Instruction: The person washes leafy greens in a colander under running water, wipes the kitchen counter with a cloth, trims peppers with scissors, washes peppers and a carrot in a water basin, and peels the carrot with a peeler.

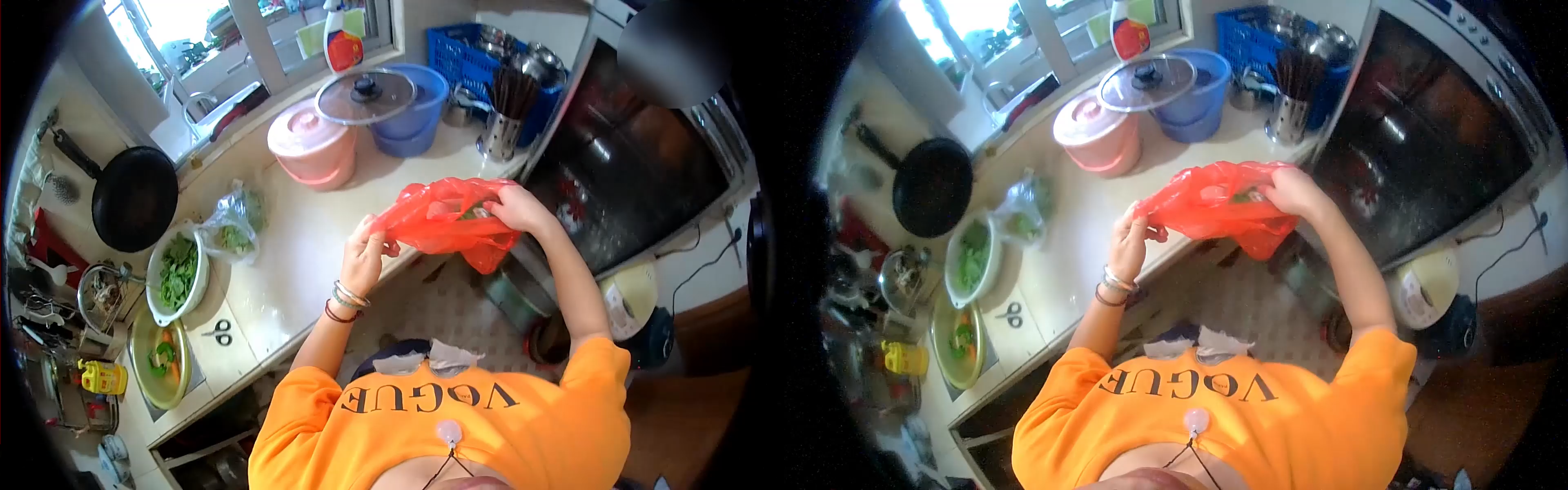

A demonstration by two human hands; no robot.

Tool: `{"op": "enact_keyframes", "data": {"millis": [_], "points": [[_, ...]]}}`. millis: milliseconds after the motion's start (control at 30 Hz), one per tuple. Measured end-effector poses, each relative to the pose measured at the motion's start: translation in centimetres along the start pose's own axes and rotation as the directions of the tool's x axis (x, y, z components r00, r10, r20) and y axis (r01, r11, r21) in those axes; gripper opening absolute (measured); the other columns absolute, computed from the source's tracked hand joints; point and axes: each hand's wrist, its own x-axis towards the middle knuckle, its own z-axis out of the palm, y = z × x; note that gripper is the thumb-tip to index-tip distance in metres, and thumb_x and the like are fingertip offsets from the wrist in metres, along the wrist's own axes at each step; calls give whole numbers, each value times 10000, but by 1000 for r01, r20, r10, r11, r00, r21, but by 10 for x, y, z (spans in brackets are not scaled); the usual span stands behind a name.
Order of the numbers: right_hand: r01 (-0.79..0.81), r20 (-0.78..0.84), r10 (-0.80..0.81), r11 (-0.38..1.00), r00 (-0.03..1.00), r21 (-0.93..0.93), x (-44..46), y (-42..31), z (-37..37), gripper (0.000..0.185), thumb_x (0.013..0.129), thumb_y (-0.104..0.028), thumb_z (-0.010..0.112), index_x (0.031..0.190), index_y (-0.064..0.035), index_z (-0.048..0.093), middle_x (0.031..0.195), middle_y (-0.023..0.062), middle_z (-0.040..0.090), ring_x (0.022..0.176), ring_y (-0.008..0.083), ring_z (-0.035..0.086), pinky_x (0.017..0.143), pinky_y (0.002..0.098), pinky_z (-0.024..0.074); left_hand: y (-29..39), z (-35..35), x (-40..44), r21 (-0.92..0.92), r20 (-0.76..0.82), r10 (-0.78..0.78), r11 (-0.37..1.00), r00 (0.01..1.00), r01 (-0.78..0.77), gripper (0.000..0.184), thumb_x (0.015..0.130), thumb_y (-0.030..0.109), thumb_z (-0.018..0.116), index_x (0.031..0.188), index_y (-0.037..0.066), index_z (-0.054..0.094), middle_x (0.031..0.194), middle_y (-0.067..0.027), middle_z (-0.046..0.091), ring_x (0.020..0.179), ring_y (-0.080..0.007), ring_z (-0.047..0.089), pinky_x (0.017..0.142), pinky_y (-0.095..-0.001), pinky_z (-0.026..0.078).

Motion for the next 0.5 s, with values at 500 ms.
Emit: {"op": "enact_keyframes", "data": {"millis": [500], "points": [[220,-219,-94,706,971,673,185,-39,-178,484,802,-111,544,1237,-45,341,1058,93,521,893,154,537,735,299,458,-14,-66,305,919,119,168,354,979,-172,347,766,357,554,926,49,577,903,-181,579,898,-346,537,754,-397,436]]}}
